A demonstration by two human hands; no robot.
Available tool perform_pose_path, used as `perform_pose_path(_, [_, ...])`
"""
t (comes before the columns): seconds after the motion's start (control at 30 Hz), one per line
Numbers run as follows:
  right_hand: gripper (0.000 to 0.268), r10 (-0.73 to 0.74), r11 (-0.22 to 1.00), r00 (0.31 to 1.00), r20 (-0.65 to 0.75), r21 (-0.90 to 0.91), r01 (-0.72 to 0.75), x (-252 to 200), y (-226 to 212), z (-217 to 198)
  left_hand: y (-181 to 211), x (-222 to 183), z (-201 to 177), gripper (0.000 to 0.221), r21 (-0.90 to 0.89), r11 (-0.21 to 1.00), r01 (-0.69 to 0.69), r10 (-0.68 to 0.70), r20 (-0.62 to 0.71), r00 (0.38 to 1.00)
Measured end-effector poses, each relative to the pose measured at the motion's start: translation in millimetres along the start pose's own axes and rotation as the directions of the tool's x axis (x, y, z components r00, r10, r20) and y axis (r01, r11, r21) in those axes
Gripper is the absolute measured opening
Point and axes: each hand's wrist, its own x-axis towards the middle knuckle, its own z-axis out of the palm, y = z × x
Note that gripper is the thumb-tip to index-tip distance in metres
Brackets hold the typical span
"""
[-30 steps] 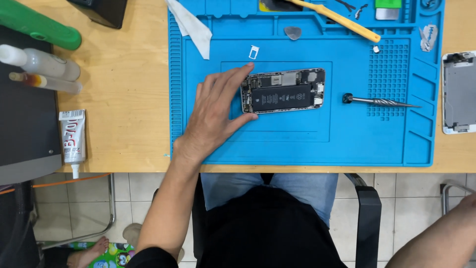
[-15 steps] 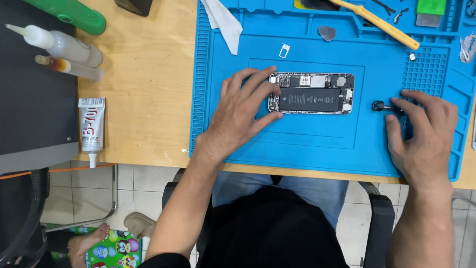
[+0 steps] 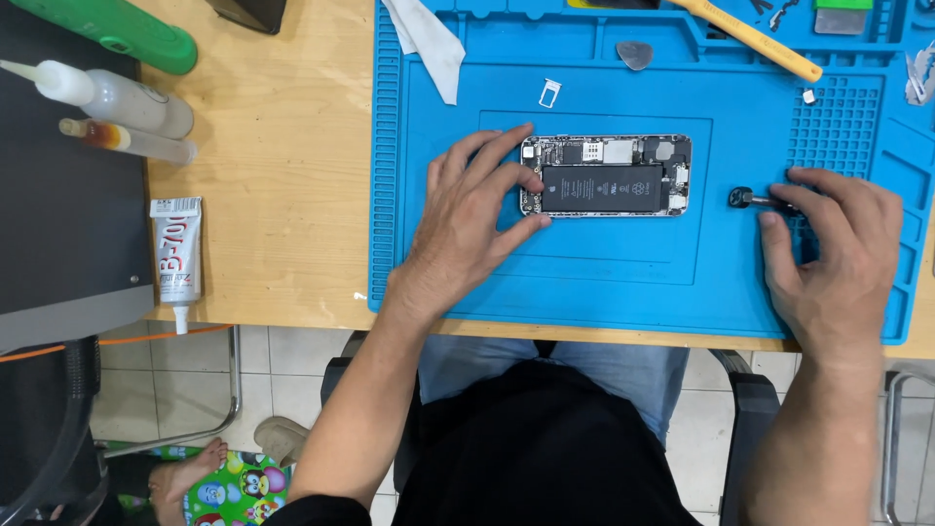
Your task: Assembling and disassembling internal components of a smartphone using precision tools.
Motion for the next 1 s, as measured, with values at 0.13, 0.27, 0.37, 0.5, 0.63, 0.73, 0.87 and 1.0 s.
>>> perform_pose_path(0.13, [0.016,0.01,1.0,1.0,-0.004,0.0,-0.01,0.4,-1.2,-1.3,7.6,2.6,-4.3,0.034,-0.016,1.0,0.015,-0.015,0.003,1.0])
perform_pose_path(0.27, [0.016,0.018,0.999,1.0,-0.015,0.036,-0.017,0.4,-2.5,-3.6,21.1,12.2,-13.8,0.034,0.023,0.996,0.086,-0.088,0.112,0.99])
perform_pose_path(0.37, [0.014,0.004,0.999,1.0,-0.027,0.048,-0.003,0.9,-2.8,-2.9,23.8,14.8,-17.8,0.035,0.067,0.994,0.087,-0.096,0.153,0.984])
perform_pose_path(0.5, [0.016,-0.002,0.999,1.0,-0.026,0.039,0.003,-0.9,0.7,-2.2,25.9,17.3,-18.1,0.034,0.117,0.991,0.066,-0.084,0.162,0.983])
perform_pose_path(0.63, [0.017,-0.015,0.999,1.0,-0.028,0.031,0.015,-3.1,4.2,-1.4,28.0,19.5,-17.8,0.033,0.146,0.986,0.076,-0.101,0.174,0.98])
perform_pose_path(0.73, [0.018,-0.02,1.0,1.0,-0.024,0.008,0.02,-3.8,5.3,-1.4,29.3,19.9,-17.5,0.032,0.163,0.983,0.084,-0.114,0.188,0.975])
perform_pose_path(0.87, [0.018,-0.015,1.0,1.0,-0.026,0.026,0.016,-3.7,5.5,-2.5,31.9,20.2,-15.8,0.032,0.174,0.98,0.092,-0.126,0.194,0.973])
perform_pose_path(1.0, [0.02,-0.019,0.999,0.999,-0.026,0.03,0.02,-4.8,5.7,-2.7,38.4,14.7,-12.8,0.035,0.164,0.98,0.113,-0.139,0.153,0.979])
